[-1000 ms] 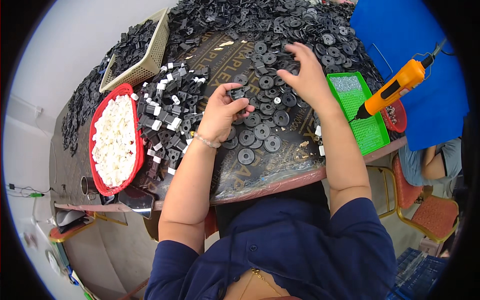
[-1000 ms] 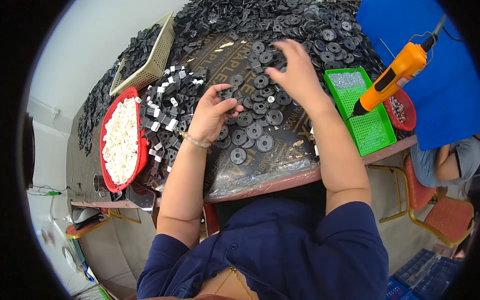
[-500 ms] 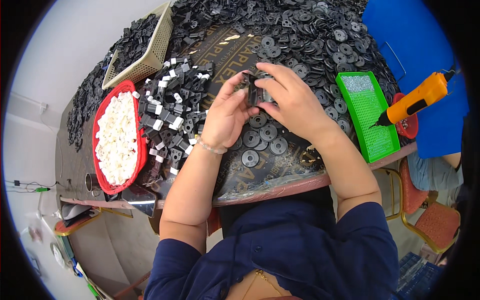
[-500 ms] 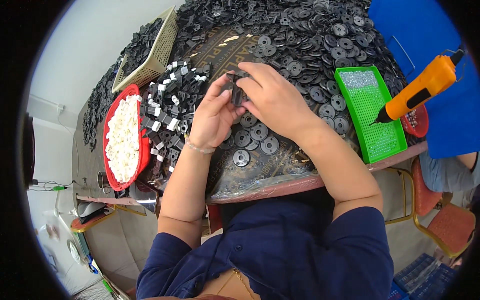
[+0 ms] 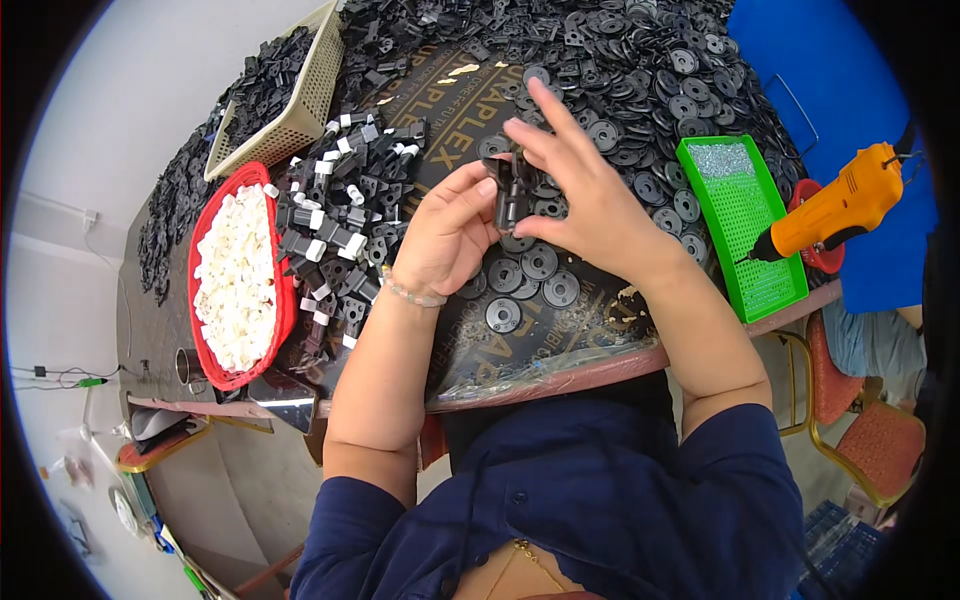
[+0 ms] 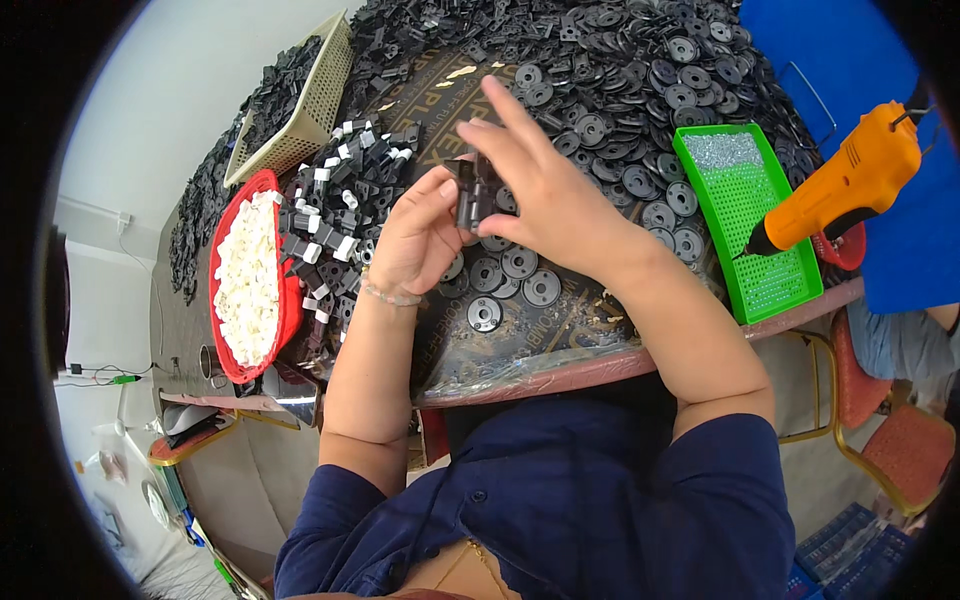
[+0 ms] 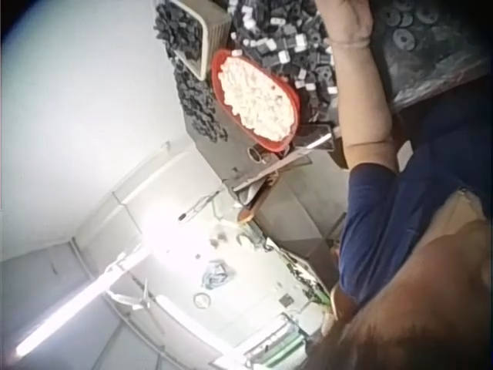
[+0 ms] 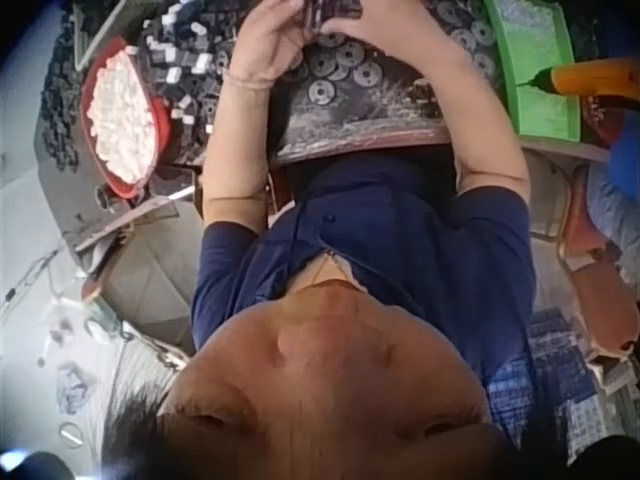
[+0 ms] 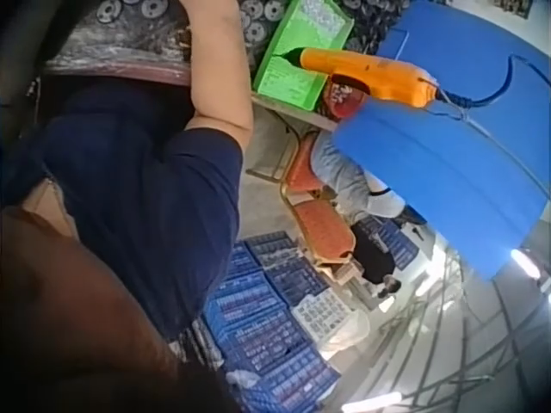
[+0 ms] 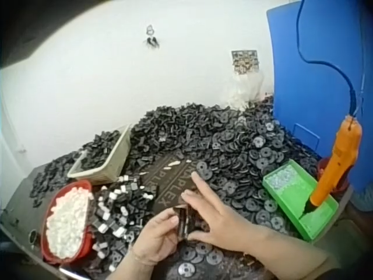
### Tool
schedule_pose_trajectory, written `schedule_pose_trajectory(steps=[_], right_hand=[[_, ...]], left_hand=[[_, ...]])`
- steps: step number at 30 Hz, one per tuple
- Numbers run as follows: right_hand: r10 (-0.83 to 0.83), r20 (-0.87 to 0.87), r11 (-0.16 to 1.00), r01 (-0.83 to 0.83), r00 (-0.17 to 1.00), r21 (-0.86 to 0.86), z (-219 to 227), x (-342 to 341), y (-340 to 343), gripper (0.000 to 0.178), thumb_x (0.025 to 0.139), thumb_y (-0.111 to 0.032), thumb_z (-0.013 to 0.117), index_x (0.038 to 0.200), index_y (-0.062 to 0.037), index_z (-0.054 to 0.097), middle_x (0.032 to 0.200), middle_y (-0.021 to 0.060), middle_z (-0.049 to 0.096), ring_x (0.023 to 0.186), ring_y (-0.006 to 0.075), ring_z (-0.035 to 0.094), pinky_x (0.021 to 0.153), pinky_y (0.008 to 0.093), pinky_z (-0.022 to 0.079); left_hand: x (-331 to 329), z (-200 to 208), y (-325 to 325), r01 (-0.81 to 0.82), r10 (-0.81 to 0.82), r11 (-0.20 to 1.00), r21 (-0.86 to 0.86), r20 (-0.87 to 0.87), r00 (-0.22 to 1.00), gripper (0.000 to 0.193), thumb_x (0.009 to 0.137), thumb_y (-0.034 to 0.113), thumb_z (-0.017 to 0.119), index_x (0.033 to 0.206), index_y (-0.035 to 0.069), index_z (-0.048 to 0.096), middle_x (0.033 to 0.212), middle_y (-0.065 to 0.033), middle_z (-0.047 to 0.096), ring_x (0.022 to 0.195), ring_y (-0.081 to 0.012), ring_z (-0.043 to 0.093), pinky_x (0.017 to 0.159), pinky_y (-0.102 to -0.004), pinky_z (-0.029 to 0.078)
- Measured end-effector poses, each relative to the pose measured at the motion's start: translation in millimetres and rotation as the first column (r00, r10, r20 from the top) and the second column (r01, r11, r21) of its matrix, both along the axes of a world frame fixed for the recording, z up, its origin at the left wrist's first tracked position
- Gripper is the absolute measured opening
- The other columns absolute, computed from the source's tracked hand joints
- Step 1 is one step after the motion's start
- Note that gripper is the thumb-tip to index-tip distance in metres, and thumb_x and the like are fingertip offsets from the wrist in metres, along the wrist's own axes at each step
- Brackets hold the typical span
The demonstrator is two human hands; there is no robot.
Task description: Manually assembling small grey plastic rings and white plastic connectors at a factory workstation.
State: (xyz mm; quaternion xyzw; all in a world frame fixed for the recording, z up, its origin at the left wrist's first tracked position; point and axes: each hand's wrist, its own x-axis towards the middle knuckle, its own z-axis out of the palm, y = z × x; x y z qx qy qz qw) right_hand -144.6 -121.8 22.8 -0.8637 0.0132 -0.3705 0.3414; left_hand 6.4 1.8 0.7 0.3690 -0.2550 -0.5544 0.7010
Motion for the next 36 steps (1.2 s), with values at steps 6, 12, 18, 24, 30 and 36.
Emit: schedule_pose_trajectory(steps=[6, 12, 18, 24, 30, 36], right_hand=[[0.032, -0.040, 0.987, -0.025, 0.999, 0.156, 6.8, -6.9, -5.4, 0.059, 0.067, -0.010, 0.085, 0.123, -0.0039, 0.065, 0.146, 0.0177, 0.046, 0.127, 0.0301, 0.054, 0.105, 0.0404, 0.045], [-0.075, -0.090, 0.986, 0.087, 0.993, 0.144, 9.8, -7.4, -2.8, 0.065, 0.068, -0.013, 0.082, 0.130, -0.0060, 0.062, 0.130, 0.0159, 0.061, 0.124, 0.0290, 0.056, 0.104, 0.0401, 0.044], [-0.036, -0.065, 0.999, 0.033, 0.997, -0.041, -2.6, 0.0, -2.0, 0.068, 0.071, -0.016, 0.081, 0.134, -0.0045, 0.057, 0.137, 0.0105, 0.058, 0.131, 0.0308, 0.049, 0.110, 0.0419, 0.039], [-0.033, -0.035, 0.997, 0.031, 0.999, -0.073, 0.8, 0.1, -2.5, 0.067, 0.070, -0.014, 0.080, 0.133, -0.0043, 0.059, 0.135, 0.0109, 0.060, 0.130, 0.0306, 0.051, 0.110, 0.0421, 0.040], [-0.042, 0.025, 0.992, 0.045, 0.999, -0.119, 2.7, -1.3, -3.0, 0.065, 0.068, -0.015, 0.080, 0.129, -0.0043, 0.061, 0.131, 0.0100, 0.063, 0.126, 0.0300, 0.055, 0.108, 0.0423, 0.041], [-0.065, 0.010, 0.986, 0.066, 0.998, -0.154, 4.6, -2.1, -3.2, 0.065, 0.068, -0.017, 0.081, 0.129, -0.0048, 0.062, 0.131, 0.0101, 0.063, 0.126, 0.0303, 0.055, 0.108, 0.0430, 0.042]], left_hand=[[1.0, 7.7, 1.7, 0.065, -0.069, 0.997, -0.041, -0.099, 0.993, 0.028, 0.099, 0.014, 0.053, 0.126, 0.005, 0.055, 0.113, -0.0068, 0.066, 0.099, -0.0157, 0.066, 0.086, -0.0356, 0.057], [-2.1, 4.5, -0.8, -0.088, 0.087, 0.993, -0.077, -0.011, 0.996, 0.028, 0.100, 0.013, 0.053, 0.127, 0.006, 0.053, 0.114, -0.0078, 0.065, 0.101, -0.0183, 0.065, 0.086, -0.0353, 0.057], [0.2, 0.0, -0.9, -0.051, 0.051, 0.993, -0.105, -0.006, 0.999, 0.026, 0.100, 0.012, 0.052, 0.125, 0.005, 0.053, 0.113, -0.0081, 0.065, 0.100, -0.0208, 0.066, 0.084, -0.0352, 0.057], [-4.0, -1.0, 0.1, -0.044, 0.040, 0.992, -0.118, -0.041, 0.998, 0.028, 0.100, 0.011, 0.052, 0.127, 0.005, 0.052, 0.112, -0.0084, 0.065, 0.096, -0.0209, 0.067, 0.084, -0.0348, 0.057], [-7.5, -4.2, -1.3, -0.047, 0.038, 0.992, -0.118, -0.078, 0.996, 0.027, 0.100, 0.012, 0.052, 0.126, 0.005, 0.054, 0.113, -0.0072, 0.065, 0.097, -0.0196, 0.066, 0.086, -0.0353, 0.057], [-3.9, -3.5, -1.0, -0.055, 0.050, 0.990, -0.132, -0.036, 0.998, 0.028, 0.100, 0.014, 0.053, 0.127, 0.005, 0.054, 0.114, -0.0059, 0.064, 0.099, -0.0183, 0.065, 0.086, -0.0352, 0.056]])
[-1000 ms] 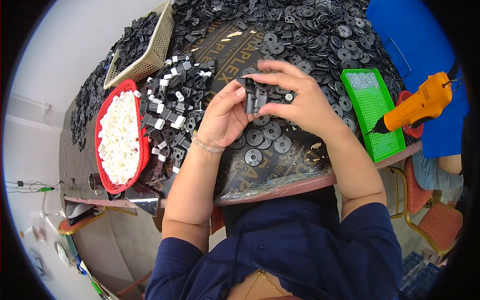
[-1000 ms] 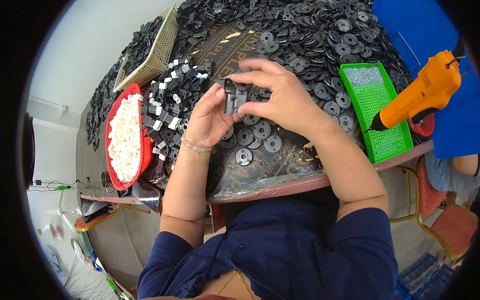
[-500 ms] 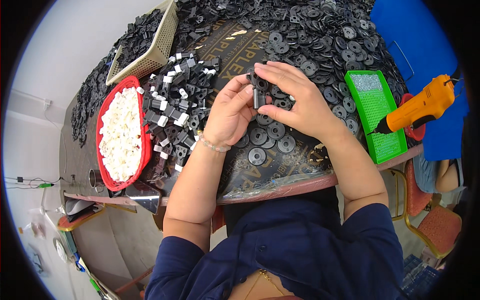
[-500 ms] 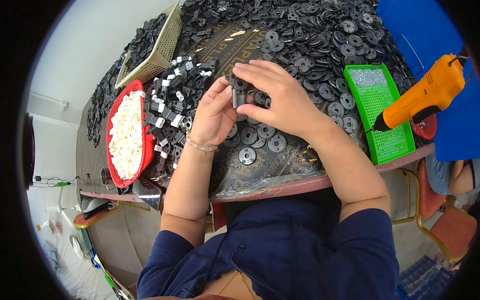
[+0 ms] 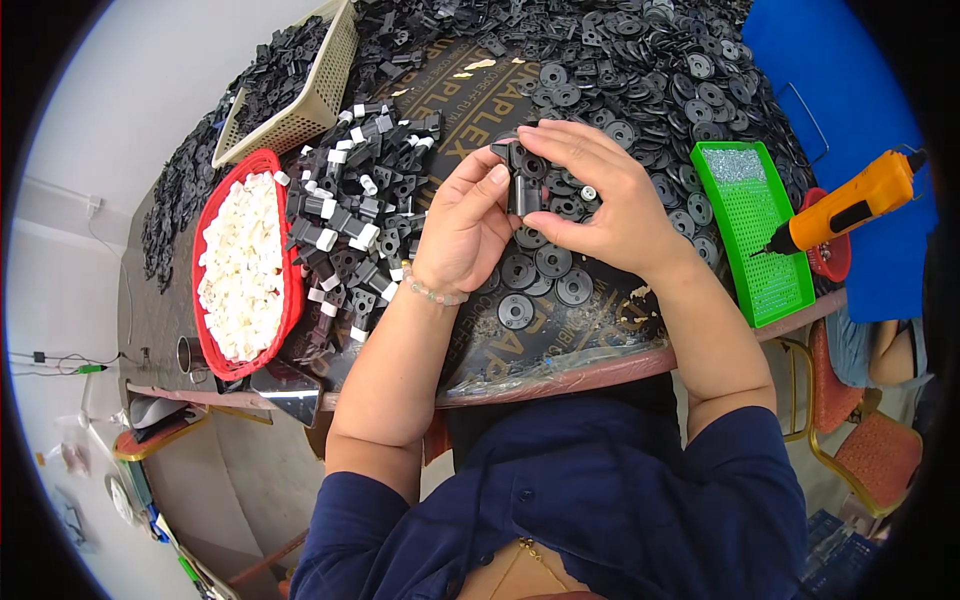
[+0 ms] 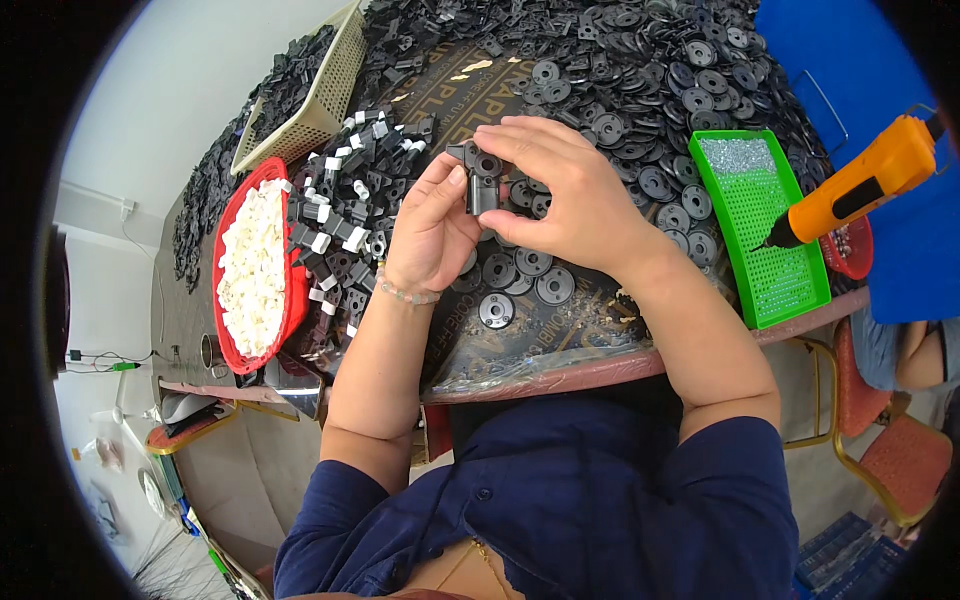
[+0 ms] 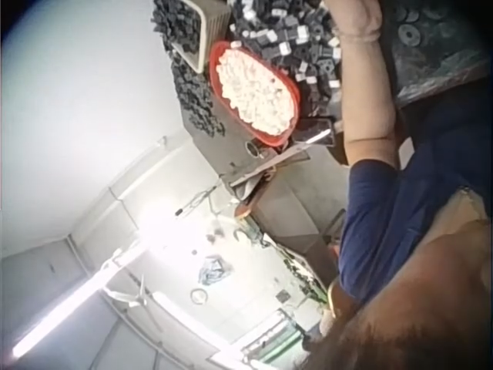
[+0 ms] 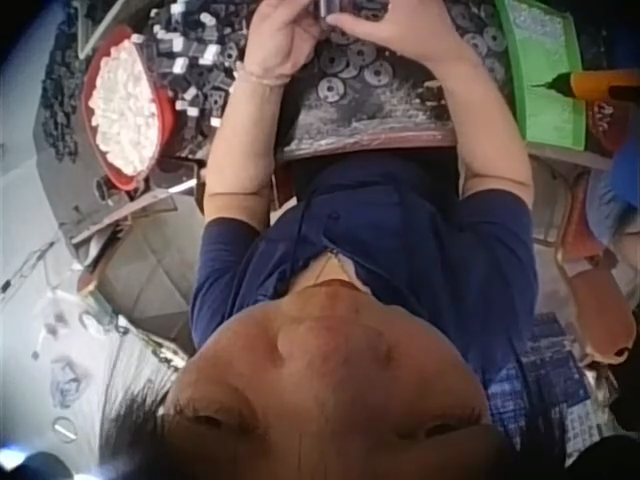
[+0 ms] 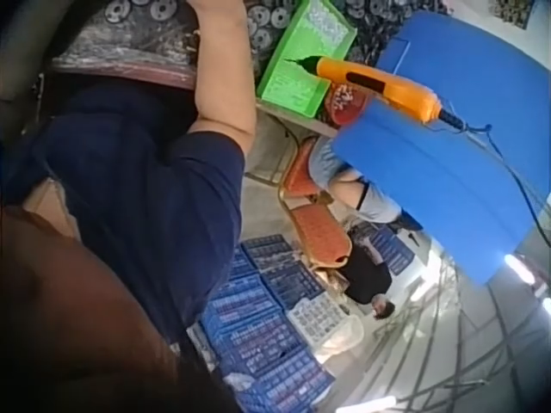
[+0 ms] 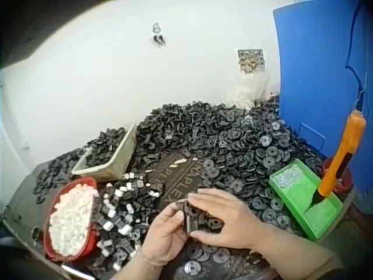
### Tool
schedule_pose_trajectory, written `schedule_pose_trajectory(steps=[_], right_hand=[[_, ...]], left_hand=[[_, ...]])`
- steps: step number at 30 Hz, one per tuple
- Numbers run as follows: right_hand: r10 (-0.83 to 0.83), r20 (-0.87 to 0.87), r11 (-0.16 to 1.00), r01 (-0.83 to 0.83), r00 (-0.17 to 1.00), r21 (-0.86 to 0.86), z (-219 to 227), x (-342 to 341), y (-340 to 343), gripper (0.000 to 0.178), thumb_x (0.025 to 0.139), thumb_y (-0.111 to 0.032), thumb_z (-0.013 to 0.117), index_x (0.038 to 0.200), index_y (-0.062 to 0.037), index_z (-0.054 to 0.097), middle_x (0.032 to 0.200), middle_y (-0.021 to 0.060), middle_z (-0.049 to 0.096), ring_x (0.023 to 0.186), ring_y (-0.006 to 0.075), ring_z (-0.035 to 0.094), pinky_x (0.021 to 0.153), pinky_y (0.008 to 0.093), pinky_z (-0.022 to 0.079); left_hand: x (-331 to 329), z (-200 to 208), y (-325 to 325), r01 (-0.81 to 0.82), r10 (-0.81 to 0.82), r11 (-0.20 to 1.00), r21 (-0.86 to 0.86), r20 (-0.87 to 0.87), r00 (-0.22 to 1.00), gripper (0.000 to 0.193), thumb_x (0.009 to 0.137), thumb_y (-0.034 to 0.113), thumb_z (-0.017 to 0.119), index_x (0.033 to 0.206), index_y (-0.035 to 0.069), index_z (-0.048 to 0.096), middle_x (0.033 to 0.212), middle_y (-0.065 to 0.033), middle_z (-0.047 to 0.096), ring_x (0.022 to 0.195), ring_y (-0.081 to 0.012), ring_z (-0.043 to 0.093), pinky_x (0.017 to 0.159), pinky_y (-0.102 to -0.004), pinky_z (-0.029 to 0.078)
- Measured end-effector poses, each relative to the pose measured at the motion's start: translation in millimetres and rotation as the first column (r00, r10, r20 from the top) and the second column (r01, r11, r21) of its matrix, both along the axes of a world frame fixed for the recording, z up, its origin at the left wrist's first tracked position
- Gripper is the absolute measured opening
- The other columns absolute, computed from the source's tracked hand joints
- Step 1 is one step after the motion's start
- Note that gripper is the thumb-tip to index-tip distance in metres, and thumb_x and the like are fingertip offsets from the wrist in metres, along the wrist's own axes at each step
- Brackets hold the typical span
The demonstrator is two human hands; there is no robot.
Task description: Manually assembling small grey plastic rings and white plastic connectors at a factory workstation.
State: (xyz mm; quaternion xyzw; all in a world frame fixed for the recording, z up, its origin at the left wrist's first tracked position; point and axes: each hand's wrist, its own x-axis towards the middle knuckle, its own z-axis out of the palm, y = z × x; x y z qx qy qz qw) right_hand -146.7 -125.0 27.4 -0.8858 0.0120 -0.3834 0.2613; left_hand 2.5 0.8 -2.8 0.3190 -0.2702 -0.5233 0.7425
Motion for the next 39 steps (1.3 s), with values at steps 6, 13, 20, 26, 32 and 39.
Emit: schedule_pose_trajectory(steps=[6, 13, 20, 26, 32, 39], right_hand=[[-0.024, -0.034, 0.998, 0.022, 0.999, -0.062, -1.0, -0.5, -2.6, 0.067, 0.067, -0.020, 0.085, 0.128, -0.0051, 0.062, 0.132, 0.0102, 0.063, 0.126, 0.0286, 0.056, 0.108, 0.0445, 0.040], [-0.131, -0.003, 0.974, 0.128, 0.991, -0.186, 1.5, 0.2, 2.9, 0.067, 0.069, -0.018, 0.084, 0.130, -0.0047, 0.060, 0.133, 0.0110, 0.062, 0.127, 0.0281, 0.055, 0.109, 0.0436, 0.040], [0.115, -0.155, 0.826, -0.008, 0.981, 0.564, -2.0, -5.9, -12.8, 0.034, 0.090, -0.013, 0.069, 0.120, 0.0002, 0.061, 0.115, 0.0081, 0.066, 0.103, 0.0155, 0.063, 0.092, 0.0306, 0.049], [0.183, -0.088, 0.706, -0.068, 0.979, 0.705, 1.7, -8.7, -8.3, 0.023, 0.092, -0.013, 0.068, 0.110, -0.0005, 0.060, 0.098, -0.0009, 0.060, 0.091, 0.0055, 0.056, 0.079, 0.0223, 0.047], [0.185, -0.122, 0.722, -0.051, 0.975, 0.690, 10.0, -20.2, -12.8, 0.026, 0.089, -0.014, 0.071, 0.109, -0.0007, 0.060, 0.091, 0.0004, 0.063, 0.084, 0.0081, 0.058, 0.074, 0.0248, 0.049], [-0.255, -0.821, 0.959, 0.241, 0.511, -0.147, 27.3, -111.0, 14.8, 0.032, 0.072, -0.008, 0.077, 0.094, -0.0012, 0.056, 0.087, 0.0168, 0.066, 0.084, 0.0375, 0.064, 0.075, 0.0443, 0.051]], left_hand=[[-3.0, 1.6, -0.2, -0.001, 0.003, 0.999, -0.037, 0.065, 0.998, 0.031, 0.100, 0.015, 0.054, 0.129, 0.004, 0.053, 0.114, -0.0077, 0.064, 0.101, -0.0197, 0.064, 0.087, -0.0348, 0.055], [-7.3, 10.3, 0.5, 0.031, -0.019, 0.995, -0.096, 0.120, 0.993, 0.047, 0.096, 0.004, 0.057, 0.141, 0.002, 0.044, 0.122, -0.0094, 0.061, 0.108, -0.0191, 0.061, 0.093, -0.0324, 0.052], [-15.7, 6.4, 0.8, -0.226, 0.183, 0.974, 0.004, 0.571, 0.800, 0.038, 0.091, -0.003, 0.064, 0.128, -0.001, 0.052, 0.106, -0.0047, 0.066, 0.093, -0.0104, 0.063, 0.087, -0.0240, 0.050], [-4.6, -1.0, 3.1, -0.255, 0.162, 0.966, 0.036, 0.684, 0.711, 0.020, 0.088, 0.003, 0.071, 0.106, -0.003, 0.064, 0.093, -0.0012, 0.066, 0.084, -0.0058, 0.060, 0.075, -0.0207, 0.050], [-9.4, 2.3, 0.8, -0.216, 0.111, 0.971, 0.103, 0.606, 0.788, 0.017, 0.088, 0.002, 0.071, 0.103, -0.002, 0.066, 0.096, -0.0046, 0.069, 0.086, -0.0068, 0.062, 0.075, -0.0208, 0.050], [20.9, -5.0, 4.2, -0.274, 0.273, 0.962, -0.005, 0.100, 0.957, 0.017, 0.087, -0.004, 0.068, 0.102, -0.001, 0.062, 0.105, -0.0131, 0.068, 0.095, -0.0193, 0.067, 0.084, -0.0286, 0.052]])
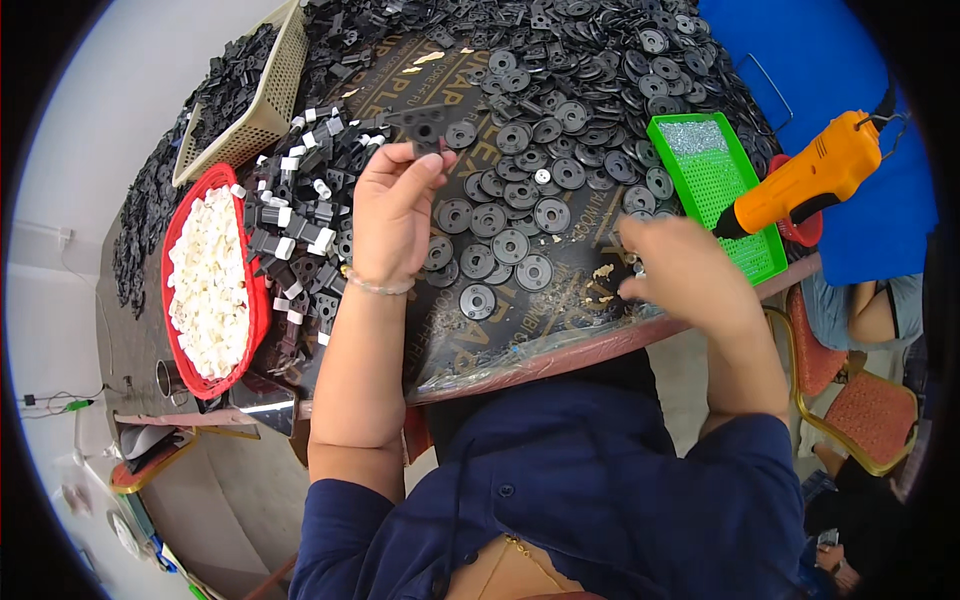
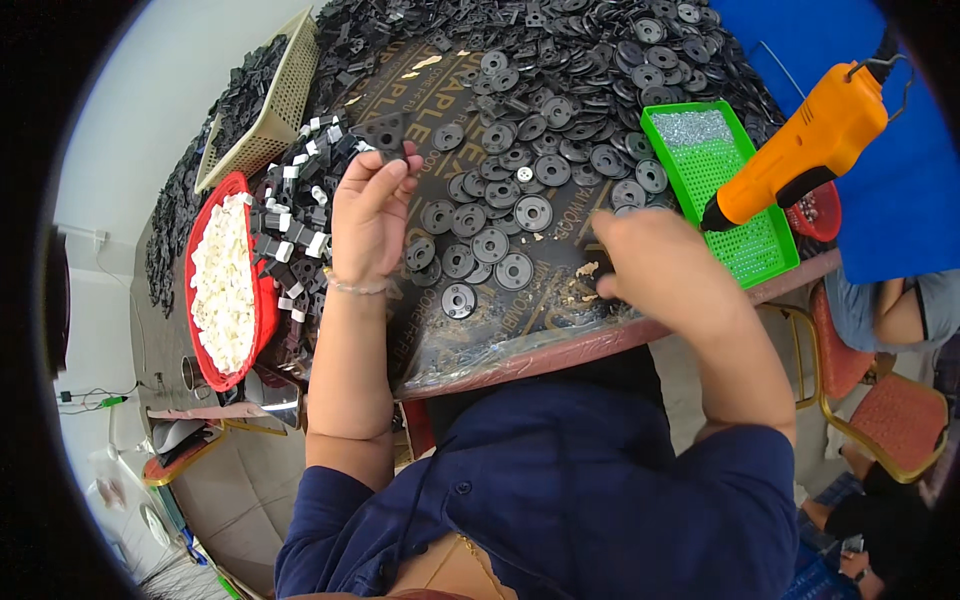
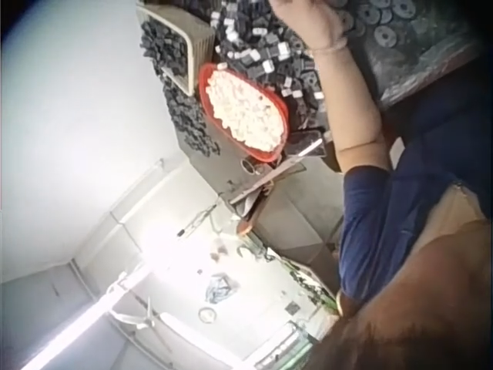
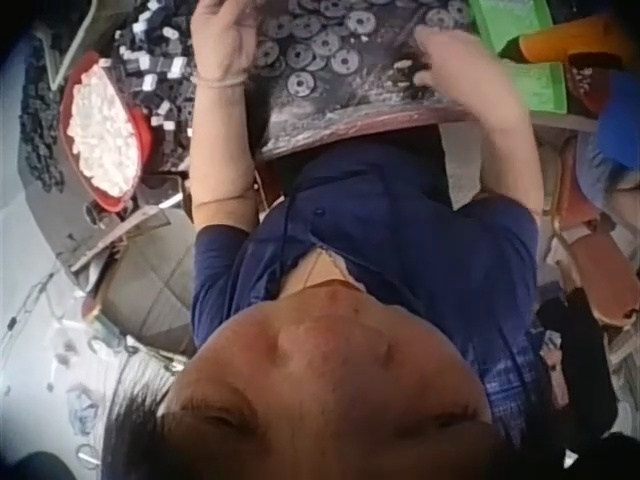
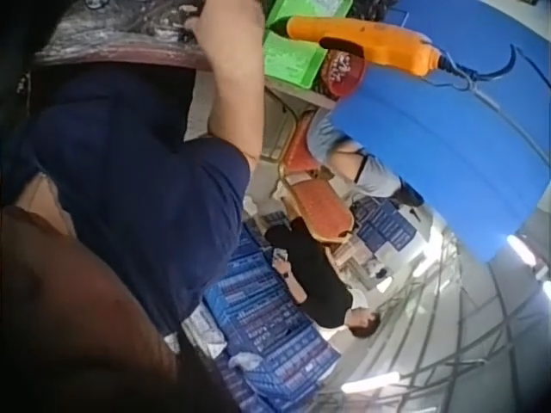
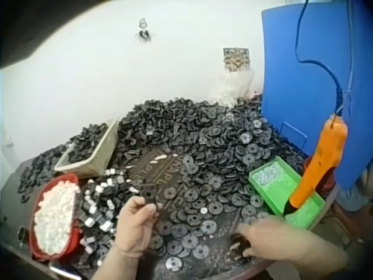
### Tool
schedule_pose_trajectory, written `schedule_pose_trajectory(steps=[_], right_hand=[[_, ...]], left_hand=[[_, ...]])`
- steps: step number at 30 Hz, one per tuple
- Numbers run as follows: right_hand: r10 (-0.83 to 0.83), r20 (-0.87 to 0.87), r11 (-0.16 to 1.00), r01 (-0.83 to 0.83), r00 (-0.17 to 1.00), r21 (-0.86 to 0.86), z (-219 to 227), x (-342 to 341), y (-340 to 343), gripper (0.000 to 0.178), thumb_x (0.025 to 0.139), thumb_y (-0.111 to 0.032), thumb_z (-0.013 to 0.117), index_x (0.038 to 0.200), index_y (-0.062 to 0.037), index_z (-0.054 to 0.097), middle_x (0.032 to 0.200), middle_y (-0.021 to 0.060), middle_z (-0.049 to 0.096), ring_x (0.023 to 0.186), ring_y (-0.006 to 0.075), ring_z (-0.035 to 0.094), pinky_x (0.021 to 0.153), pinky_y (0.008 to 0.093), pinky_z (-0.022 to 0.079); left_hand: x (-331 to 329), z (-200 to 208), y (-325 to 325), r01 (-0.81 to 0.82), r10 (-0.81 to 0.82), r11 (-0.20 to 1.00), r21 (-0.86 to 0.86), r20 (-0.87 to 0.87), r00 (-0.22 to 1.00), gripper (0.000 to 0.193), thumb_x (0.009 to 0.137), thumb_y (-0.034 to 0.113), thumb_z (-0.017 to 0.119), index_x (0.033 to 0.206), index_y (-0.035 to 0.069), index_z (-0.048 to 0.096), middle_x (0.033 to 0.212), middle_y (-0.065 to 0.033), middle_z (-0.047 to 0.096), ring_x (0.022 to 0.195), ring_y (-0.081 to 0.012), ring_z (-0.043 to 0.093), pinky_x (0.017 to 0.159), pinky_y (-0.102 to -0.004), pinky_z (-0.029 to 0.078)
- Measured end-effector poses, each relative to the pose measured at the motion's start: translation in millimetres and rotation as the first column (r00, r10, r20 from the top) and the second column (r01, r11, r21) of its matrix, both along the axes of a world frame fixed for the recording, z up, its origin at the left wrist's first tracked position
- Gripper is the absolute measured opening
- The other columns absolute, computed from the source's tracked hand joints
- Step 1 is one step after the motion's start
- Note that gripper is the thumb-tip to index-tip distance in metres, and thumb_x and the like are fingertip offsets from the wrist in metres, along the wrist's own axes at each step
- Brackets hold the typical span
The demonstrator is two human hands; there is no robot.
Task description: Manually assembling small grey plastic rings and white plastic connectors at a factory workstation.
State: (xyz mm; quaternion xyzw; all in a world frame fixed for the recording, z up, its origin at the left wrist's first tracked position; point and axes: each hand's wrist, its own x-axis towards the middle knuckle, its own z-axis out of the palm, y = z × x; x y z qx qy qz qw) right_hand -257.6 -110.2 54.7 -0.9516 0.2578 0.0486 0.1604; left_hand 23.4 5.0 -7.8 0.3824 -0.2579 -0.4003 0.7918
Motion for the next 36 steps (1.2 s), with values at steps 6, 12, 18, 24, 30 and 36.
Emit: schedule_pose_trajectory(steps=[6, 12, 18, 24, 30, 36], right_hand=[[-0.095, 0.066, 0.995, 0.094, 0.993, 0.015, -40.1, -20.9, 7.5, 0.028, 0.073, -0.006, 0.075, 0.094, -0.0013, 0.058, 0.096, 0.0176, 0.061, 0.088, 0.0402, 0.062, 0.077, 0.0465, 0.050], [-0.081, 0.601, 0.973, -0.068, 0.795, 0.221, -28.7, 43.3, -20.3, 0.020, 0.079, -0.002, 0.064, 0.099, -0.0003, 0.065, 0.090, 0.0078, 0.059, 0.079, 0.0183, 0.062, 0.069, 0.0319, 0.051], [-0.182, 0.621, 0.897, -0.129, 0.762, 0.422, 1.1, 123.4, -23.5, 0.018, 0.086, -0.010, 0.067, 0.098, 0.0024, 0.066, 0.087, 0.0053, 0.066, 0.076, 0.0081, 0.062, 0.067, 0.0228, 0.049], [-0.232, 0.632, 0.734, -0.293, 0.740, 0.613, -30.5, 150.6, -26.6, 0.024, 0.094, -0.007, 0.059, 0.116, 0.0017, 0.066, 0.094, 0.0055, 0.068, 0.081, 0.0107, 0.065, 0.075, 0.0257, 0.054], [-0.570, 0.539, 0.365, -0.396, 0.620, 0.842, -43.2, 142.9, -14.3, 0.028, 0.091, -0.002, 0.064, 0.118, 0.0038, 0.058, 0.102, 0.0114, 0.066, 0.087, 0.0169, 0.068, 0.078, 0.0287, 0.056], [-0.609, 0.510, 0.288, -0.429, 0.608, 0.856, -51.9, 144.9, -15.1, 0.020, 0.089, -0.004, 0.069, 0.108, 0.0015, 0.062, 0.093, 0.0105, 0.069, 0.083, 0.0181, 0.069, 0.073, 0.0290, 0.057]], left_hand=[[-19.0, 20.5, -2.2, 0.055, -0.054, 0.998, 0.039, -0.035, 0.998, 0.053, 0.088, -0.007, 0.062, 0.135, 0.006, 0.042, 0.113, -0.0123, 0.063, 0.098, -0.0260, 0.067, 0.079, -0.0300, 0.055], [-14.7, 11.4, -4.0, 0.108, -0.106, 0.991, 0.079, -0.036, 0.994, 0.052, 0.087, -0.003, 0.065, 0.133, 0.006, 0.044, 0.107, -0.0109, 0.066, 0.094, -0.0217, 0.067, 0.076, -0.0274, 0.051], [-11.0, 15.6, -2.0, 0.016, -0.014, 0.999, 0.035, -0.059, 0.998, 0.048, 0.086, -0.003, 0.068, 0.126, 0.007, 0.043, 0.101, -0.0086, 0.067, 0.090, -0.0171, 0.065, 0.073, -0.0268, 0.049], [-5.9, 4.9, -5.8, -0.131, 0.131, 0.991, 0.003, 0.073, 0.989, 0.057, 0.085, -0.001, 0.071, 0.134, 0.008, 0.044, 0.109, -0.0051, 0.065, 0.092, -0.0119, 0.062, 0.073, -0.0240, 0.048], [-14.2, 3.4, -8.5, -0.098, 0.095, 0.994, 0.042, 0.080, 0.992, 0.056, 0.084, -0.002, 0.071, 0.134, 0.006, 0.045, 0.111, -0.0043, 0.064, 0.095, -0.0107, 0.061, 0.076, -0.0230, 0.048], [-18.7, 3.3, -10.4, -0.135, 0.131, 0.991, 0.025, 0.125, 0.984, 0.056, 0.084, -0.005, 0.071, 0.132, 0.005, 0.044, 0.110, -0.0064, 0.064, 0.095, -0.0130, 0.063, 0.079, -0.0254, 0.051]])
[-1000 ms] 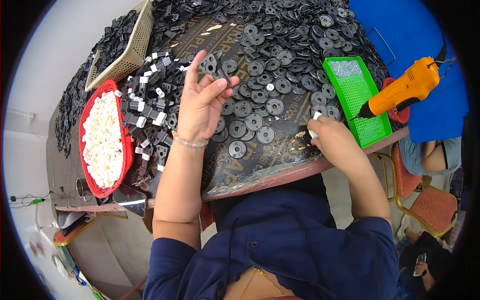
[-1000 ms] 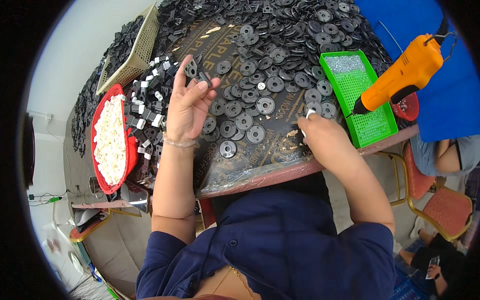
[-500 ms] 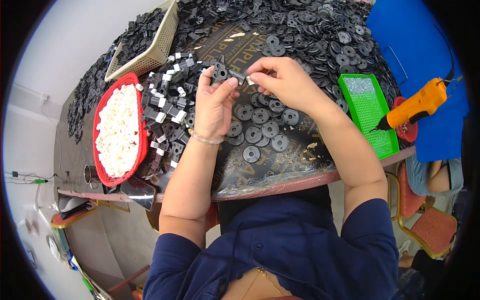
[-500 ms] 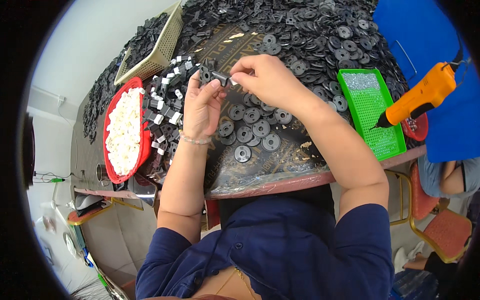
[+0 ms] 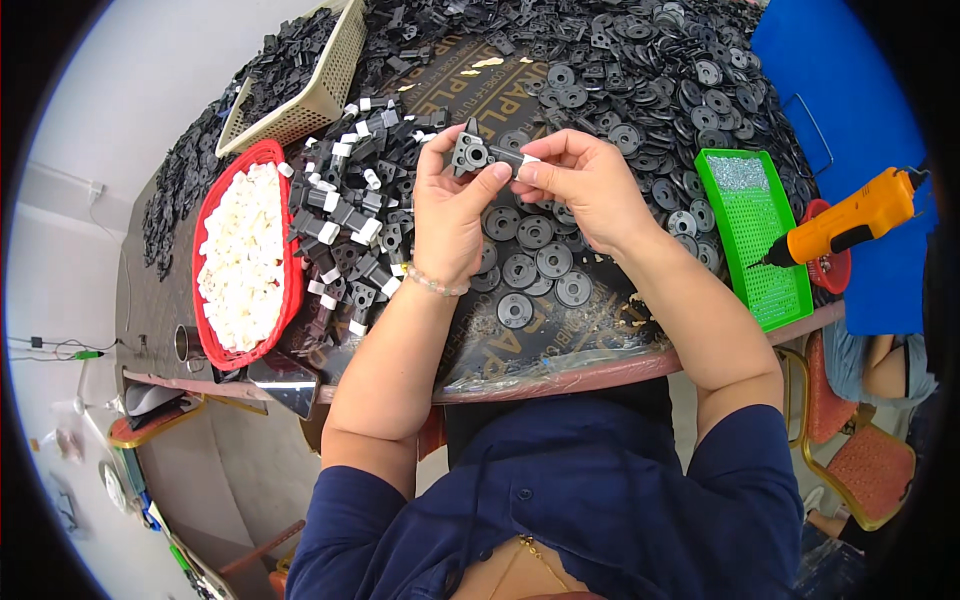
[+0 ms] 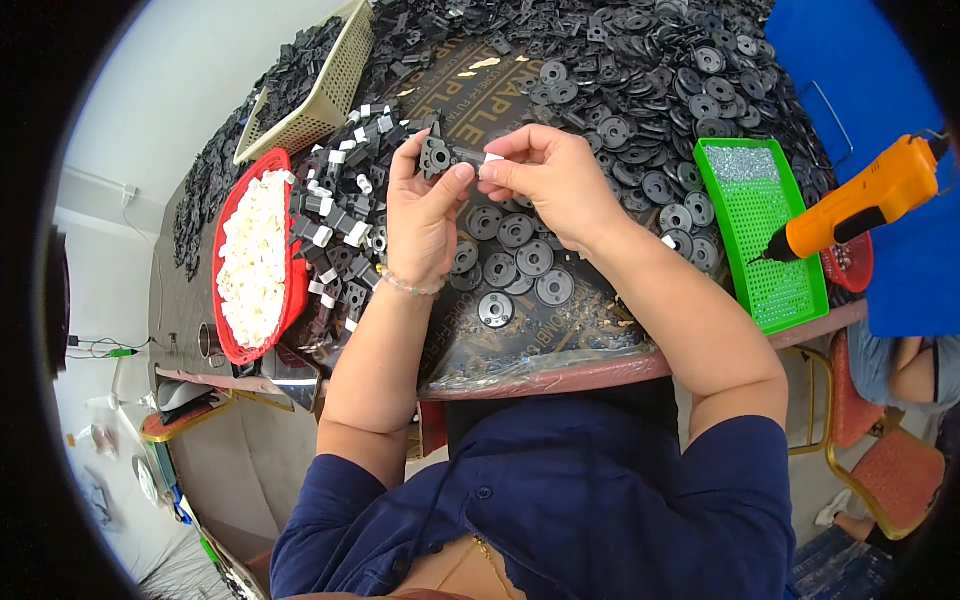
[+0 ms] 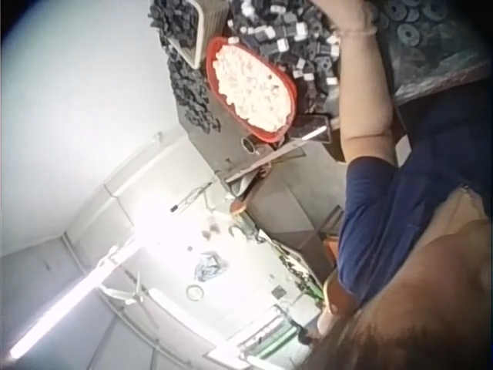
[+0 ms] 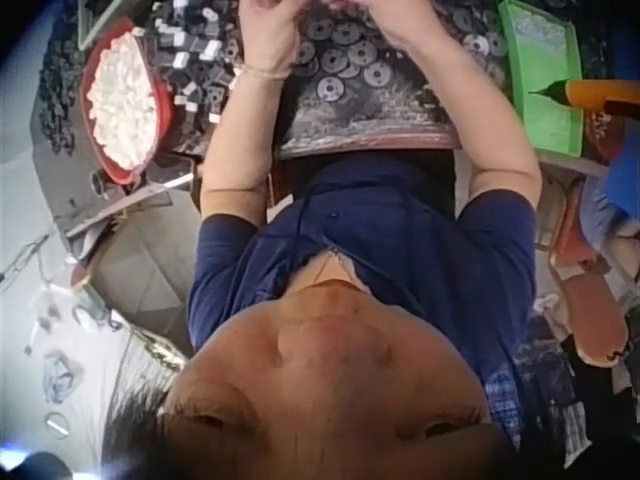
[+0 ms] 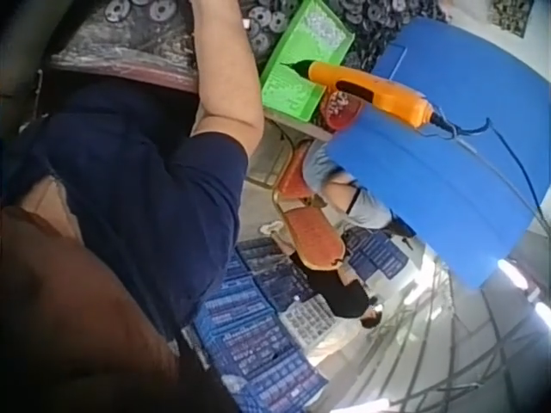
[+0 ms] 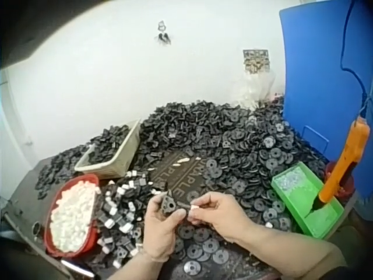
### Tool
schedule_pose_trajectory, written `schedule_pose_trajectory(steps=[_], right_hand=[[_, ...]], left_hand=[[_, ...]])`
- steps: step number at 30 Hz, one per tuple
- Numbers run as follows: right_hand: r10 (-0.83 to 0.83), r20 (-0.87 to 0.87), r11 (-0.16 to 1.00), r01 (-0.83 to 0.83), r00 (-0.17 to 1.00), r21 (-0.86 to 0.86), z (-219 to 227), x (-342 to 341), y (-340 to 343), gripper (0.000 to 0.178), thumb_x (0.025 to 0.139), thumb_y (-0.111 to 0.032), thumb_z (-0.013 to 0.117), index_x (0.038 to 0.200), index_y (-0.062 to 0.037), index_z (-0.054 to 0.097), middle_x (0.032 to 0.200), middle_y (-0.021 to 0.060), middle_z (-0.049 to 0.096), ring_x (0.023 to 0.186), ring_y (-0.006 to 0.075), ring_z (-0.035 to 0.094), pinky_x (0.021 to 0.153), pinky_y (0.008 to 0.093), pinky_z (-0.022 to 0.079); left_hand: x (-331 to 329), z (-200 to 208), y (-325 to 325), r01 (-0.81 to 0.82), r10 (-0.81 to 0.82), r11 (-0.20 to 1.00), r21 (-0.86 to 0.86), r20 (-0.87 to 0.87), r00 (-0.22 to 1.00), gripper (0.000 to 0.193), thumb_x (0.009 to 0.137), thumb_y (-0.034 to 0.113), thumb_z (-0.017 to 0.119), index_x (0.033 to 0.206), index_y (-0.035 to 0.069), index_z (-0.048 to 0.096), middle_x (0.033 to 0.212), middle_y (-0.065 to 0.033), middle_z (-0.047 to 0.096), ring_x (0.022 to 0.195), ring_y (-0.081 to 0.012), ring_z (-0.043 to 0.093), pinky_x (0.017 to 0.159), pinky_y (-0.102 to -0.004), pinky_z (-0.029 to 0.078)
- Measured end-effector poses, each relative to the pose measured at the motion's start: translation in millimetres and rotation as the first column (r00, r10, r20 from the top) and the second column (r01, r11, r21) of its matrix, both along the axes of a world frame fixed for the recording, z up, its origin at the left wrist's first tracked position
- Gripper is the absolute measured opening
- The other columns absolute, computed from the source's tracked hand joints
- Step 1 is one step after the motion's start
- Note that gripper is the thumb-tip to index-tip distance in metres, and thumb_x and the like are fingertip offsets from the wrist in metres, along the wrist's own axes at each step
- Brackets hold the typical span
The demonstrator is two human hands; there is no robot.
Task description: Manually assembling small grey plastic rings and white plastic connectors at a factory workstation.
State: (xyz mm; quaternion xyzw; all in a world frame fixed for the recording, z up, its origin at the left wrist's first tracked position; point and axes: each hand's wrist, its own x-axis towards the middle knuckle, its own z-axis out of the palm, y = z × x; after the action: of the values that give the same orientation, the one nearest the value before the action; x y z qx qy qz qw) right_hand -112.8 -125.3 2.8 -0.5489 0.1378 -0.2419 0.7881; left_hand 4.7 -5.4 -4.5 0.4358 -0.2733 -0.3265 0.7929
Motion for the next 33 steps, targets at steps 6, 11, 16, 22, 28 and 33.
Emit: schedule_pose_trajectory(steps=[6, 11, 16, 22, 28, 33], right_hand=[[-0.034, 0.012, 0.999, 0.034, 0.999, 0.003, -0.1, -3.3, 4.2, 0.018, 0.090, -0.006, 0.070, 0.105, 0.0011, 0.063, 0.092, 0.0097, 0.069, 0.080, 0.0168, 0.069, 0.073, 0.0287, 0.057], [0.005, 0.074, 0.983, 0.008, 0.997, -0.182, -0.2, -0.5, 5.0, 0.044, 0.086, -0.015, 0.075, 0.123, 0.0027, 0.057, 0.112, 0.0125, 0.064, 0.099, 0.0152, 0.064, 0.083, 0.0280, 0.053], [0.201, 0.162, 0.924, -0.132, 0.966, -0.360, 1.6, -1.8, -3.4, 0.083, 0.073, -0.026, 0.087, 0.139, 0.0012, 0.045, 0.141, 0.0145, 0.052, 0.123, 0.0225, 0.054, 0.106, 0.0369, 0.042], [0.055, 0.100, 0.900, -0.005, 0.993, -0.436, 28.1, 17.6, 1.1, 0.073, 0.068, -0.018, 0.089, 0.127, 0.0037, 0.052, 0.120, 0.0162, 0.064, 0.110, 0.0210, 0.062, 0.099, 0.0353, 0.048], [0.098, 0.002, 0.559, -0.053, 0.995, -0.827, 63.1, 104.8, 50.7, 0.086, 0.071, -0.037, 0.085, 0.136, 0.0023, 0.046, 0.119, 0.0198, 0.064, 0.112, 0.0322, 0.062, 0.099, 0.0364, 0.047], [0.086, 0.206, 0.449, 0.147, 0.975, -0.881, 31.4, 206.2, 64.6, 0.082, 0.074, -0.045, 0.080, 0.134, 0.0030, 0.051, 0.129, 0.0272, 0.057, 0.125, 0.0369, 0.053, 0.107, 0.0412, 0.041]], left_hand=[[-12.2, 4.6, 2.2, -0.093, 0.101, 0.994, -0.061, 0.143, 0.985, 0.056, 0.084, -0.007, 0.071, 0.130, 0.004, 0.041, 0.110, -0.0121, 0.064, 0.101, -0.0196, 0.065, 0.090, -0.0339, 0.055], [0.9, 3.7, 6.0, 0.169, -0.189, 0.981, -0.100, -0.248, 0.950, 0.056, 0.087, 0.002, 0.071, 0.133, 0.010, 0.040, 0.109, -0.0086, 0.063, 0.095, -0.0165, 0.064, 0.079, -0.0292, 0.054], [0.3, 0.9, 8.9, 0.409, -0.418, 0.907, -0.102, -0.342, 0.842, 0.060, 0.091, 0.015, 0.071, 0.141, 0.019, 0.038, 0.106, -0.0018, 0.063, 0.088, -0.0123, 0.063, 0.077, -0.0260, 0.052], [5.9, -9.8, -3.9, 0.408, -0.424, 0.898, -0.163, -0.567, 0.706, 0.048, 0.099, 0.052, 0.049, 0.136, 0.022, 0.045, 0.115, -0.0042, 0.064, 0.099, -0.0155, 0.064, 0.075, -0.0288, 0.052], [23.5, -31.4, -1.8, 0.305, -0.350, 0.937, -0.172, -0.493, 0.796, 0.055, 0.095, 0.052, 0.053, 0.133, 0.012, 0.051, 0.118, -0.0072, 0.065, 0.117, -0.0259, 0.058, 0.102, -0.0431, 0.044], [35.6, -43.2, -3.2, 0.340, -0.364, 0.929, -0.146, -0.533, 0.764, 0.048, 0.099, 0.043, 0.050, 0.130, 0.006, 0.052, 0.126, -0.0111, 0.063, 0.116, -0.0259, 0.059, 0.100, -0.0430, 0.045]])
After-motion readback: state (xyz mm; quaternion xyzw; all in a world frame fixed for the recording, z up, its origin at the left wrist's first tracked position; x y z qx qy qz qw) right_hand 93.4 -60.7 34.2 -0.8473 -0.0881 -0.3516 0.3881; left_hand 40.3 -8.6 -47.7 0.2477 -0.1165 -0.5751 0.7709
